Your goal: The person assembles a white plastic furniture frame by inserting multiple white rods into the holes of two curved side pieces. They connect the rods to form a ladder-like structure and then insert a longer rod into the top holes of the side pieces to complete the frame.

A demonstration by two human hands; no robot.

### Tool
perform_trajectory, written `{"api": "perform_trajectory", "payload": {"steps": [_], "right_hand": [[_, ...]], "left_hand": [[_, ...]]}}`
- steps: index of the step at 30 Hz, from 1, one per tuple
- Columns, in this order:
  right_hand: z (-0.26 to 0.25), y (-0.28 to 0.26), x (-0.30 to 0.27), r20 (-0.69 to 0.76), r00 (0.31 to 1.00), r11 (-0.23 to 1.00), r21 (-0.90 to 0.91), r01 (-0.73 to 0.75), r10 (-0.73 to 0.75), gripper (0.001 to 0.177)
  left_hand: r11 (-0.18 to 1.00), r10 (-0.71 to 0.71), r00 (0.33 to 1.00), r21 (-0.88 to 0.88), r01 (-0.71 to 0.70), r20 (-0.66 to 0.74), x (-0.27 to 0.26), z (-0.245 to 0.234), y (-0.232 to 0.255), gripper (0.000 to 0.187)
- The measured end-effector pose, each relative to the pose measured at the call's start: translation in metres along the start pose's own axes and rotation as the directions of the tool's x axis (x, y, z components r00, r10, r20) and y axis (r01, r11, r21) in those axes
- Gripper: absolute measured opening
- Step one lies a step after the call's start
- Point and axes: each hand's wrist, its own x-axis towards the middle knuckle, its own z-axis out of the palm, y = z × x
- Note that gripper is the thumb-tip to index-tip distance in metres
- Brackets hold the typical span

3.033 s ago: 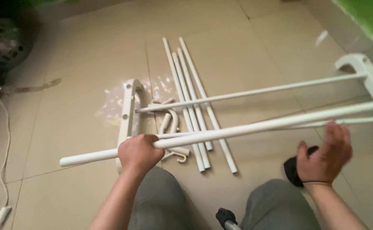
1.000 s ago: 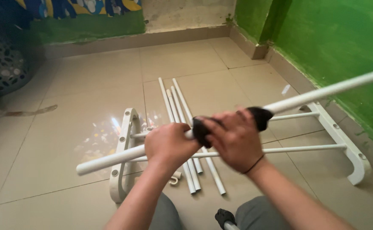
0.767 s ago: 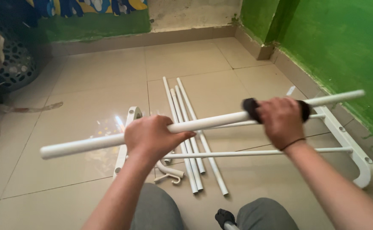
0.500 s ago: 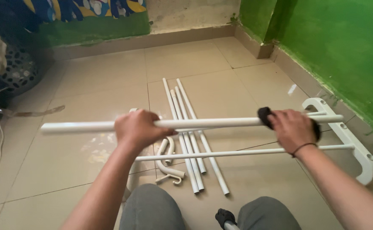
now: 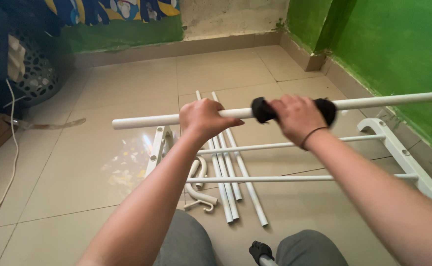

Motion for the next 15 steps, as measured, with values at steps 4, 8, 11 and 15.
{"api": "perform_trajectory", "payload": {"steps": [4,8,11,15], "right_hand": [[0.005,0.040,-0.014,0.032,0.997,0.995,-0.072,-0.065,0.068,0.029],[0.005,0.097,-0.039,0.156,0.944,0.942,-0.223,-0.252,0.290,0.041],[-0.003,0.131,-0.062,0.176,0.924,0.914,-0.293,-0.281,0.340,0.039],[-0.001,0.128,-0.065,0.142,0.929,0.904,-0.319,-0.283,0.341,0.039]], "left_hand": [[1.000,-0.020,0.998,0.001,0.020,-0.052,-0.003,-0.008,-0.008,0.067],[0.995,-0.079,0.997,0.066,0.080,-0.026,-0.007,-0.025,-0.034,0.068],[0.992,-0.080,0.996,0.096,0.084,-0.047,-0.015,-0.038,-0.059,0.064],[0.991,-0.073,0.994,0.105,0.081,-0.076,-0.016,-0.042,-0.060,0.061]]}}
